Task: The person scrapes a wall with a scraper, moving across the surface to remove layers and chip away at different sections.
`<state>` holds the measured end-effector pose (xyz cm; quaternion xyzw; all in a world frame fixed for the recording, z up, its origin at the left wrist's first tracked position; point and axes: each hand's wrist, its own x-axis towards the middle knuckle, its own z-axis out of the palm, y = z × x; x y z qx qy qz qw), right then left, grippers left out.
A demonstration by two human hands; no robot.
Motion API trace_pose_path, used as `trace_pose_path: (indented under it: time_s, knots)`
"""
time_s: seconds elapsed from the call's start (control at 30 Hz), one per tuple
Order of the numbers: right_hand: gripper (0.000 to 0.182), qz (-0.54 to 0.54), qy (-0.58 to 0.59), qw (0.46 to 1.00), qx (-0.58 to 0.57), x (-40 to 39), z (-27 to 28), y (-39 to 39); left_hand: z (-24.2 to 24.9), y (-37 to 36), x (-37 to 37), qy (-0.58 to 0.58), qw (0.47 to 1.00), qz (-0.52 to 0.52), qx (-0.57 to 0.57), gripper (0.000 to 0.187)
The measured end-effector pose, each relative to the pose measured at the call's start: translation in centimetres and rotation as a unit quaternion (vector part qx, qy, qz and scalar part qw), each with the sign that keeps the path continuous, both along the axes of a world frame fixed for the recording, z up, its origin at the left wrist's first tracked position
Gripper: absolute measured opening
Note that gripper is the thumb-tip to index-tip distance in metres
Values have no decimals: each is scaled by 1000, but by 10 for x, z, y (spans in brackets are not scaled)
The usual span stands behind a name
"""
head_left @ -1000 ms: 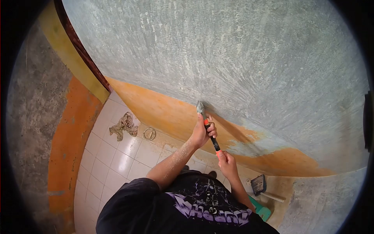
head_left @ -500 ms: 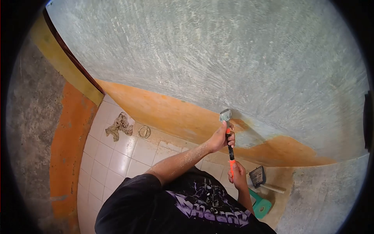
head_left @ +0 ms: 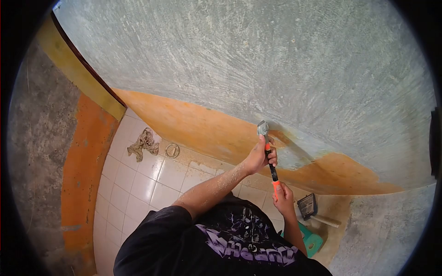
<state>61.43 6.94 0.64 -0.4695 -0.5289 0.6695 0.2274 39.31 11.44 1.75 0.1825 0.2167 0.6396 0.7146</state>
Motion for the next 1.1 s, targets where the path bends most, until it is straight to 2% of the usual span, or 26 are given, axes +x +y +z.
trace_pose_path:
  time_s: [0.33, 0.47, 0.57, 0.77, 1.1]
  knots:
    - [32, 24, -35, 998, 48, -2, 3, 20, -7, 10, 6, -27, 998, 61, -13, 56]
    - [31, 66, -53, 991, 99, -37, 2, 33, -6, 3, -31, -21, 991, 128, -8, 57]
    - [28, 85, -22, 990, 114, -63, -10, 30, -4, -6, -59, -22, 991, 131, -17, 57]
    - [30, 65, -22, 995, 67, -58, -14, 19, -3, -10, -59, -15, 995, 92, -18, 56]
    - [32, -22, -33, 999, 26, -3, 9, 3, 1, 4, -5, -53, 998, -33, 5, 57]
